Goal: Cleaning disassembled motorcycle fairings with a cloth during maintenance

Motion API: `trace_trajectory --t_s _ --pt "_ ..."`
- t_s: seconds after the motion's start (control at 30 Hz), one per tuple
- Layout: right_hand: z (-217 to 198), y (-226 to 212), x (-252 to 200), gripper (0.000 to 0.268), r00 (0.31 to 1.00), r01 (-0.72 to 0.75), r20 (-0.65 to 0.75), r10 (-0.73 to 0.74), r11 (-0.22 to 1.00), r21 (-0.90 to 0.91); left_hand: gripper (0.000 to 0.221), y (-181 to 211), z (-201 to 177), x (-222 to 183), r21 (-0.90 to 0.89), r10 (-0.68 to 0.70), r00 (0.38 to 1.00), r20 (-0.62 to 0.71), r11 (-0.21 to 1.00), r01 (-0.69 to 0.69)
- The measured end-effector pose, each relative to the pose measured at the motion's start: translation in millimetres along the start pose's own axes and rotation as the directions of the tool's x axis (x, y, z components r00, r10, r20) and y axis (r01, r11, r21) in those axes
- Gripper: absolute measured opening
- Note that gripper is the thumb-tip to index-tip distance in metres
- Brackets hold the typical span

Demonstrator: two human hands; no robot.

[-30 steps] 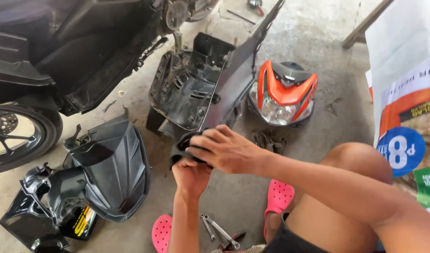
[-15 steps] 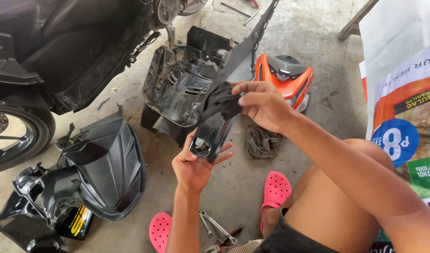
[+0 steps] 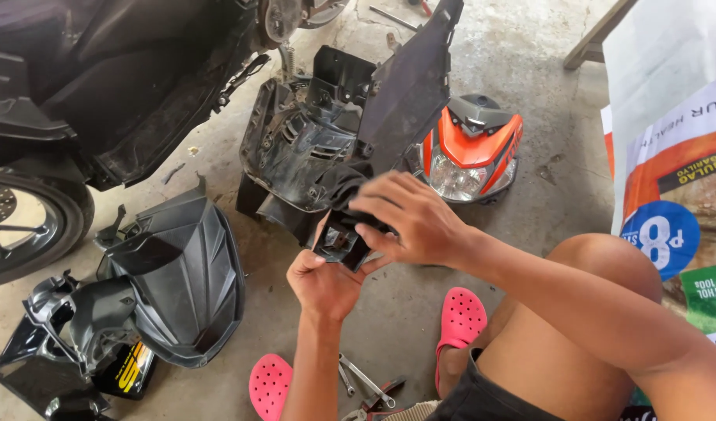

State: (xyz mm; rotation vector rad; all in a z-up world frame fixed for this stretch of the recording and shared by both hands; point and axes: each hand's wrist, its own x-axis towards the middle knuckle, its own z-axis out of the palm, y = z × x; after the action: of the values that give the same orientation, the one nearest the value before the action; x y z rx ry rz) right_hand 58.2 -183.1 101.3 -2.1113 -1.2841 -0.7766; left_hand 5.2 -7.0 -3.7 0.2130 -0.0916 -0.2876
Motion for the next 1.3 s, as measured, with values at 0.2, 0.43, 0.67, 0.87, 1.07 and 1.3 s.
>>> trace_trajectory --t_s 0.2,0.43,0.67,0.87,1.07,1.3 --pt "-1 -1 -13 0.032 0.978 -0.208 -0.007 0.208 0.978 -0.004 0.068 1 1 -3 0.06 0.065 0.993 -0.101 0.996 -0.059" --pt "-13 4 -3 0.044 0.915 -0.065 0.383 0.125 0.984 -0.165 0.078 -2 -1 4 0.025 0.069 0.964 -0.258 0.998 -0.065" --pt "-4 29 -17 0.017 0.568 -0.821 0.27 0.778 0.513 0.248 0.082 4 4 -4 0.014 0.178 0.965 -0.193 0.984 -0.179" --pt "18 5 -23 0.015 0.271 -0.952 0.577 0.77 0.125 0.281 0.085 7 9 0 0.088 0.3 0.94 -0.165 0.953 -0.289" --pt "69 -29 -61 0.04 0.691 -0.691 0.393 0.607 0.394 0.606 0.088 1 14 -1 0.046 0.358 0.922 -0.146 0.934 -0.355" --pt "50 -39 -42 0.012 0.986 -0.091 0.155 0.062 0.977 0.191 0.09 11 30 -7 0.02 0.414 0.903 -0.115 0.91 -0.415"
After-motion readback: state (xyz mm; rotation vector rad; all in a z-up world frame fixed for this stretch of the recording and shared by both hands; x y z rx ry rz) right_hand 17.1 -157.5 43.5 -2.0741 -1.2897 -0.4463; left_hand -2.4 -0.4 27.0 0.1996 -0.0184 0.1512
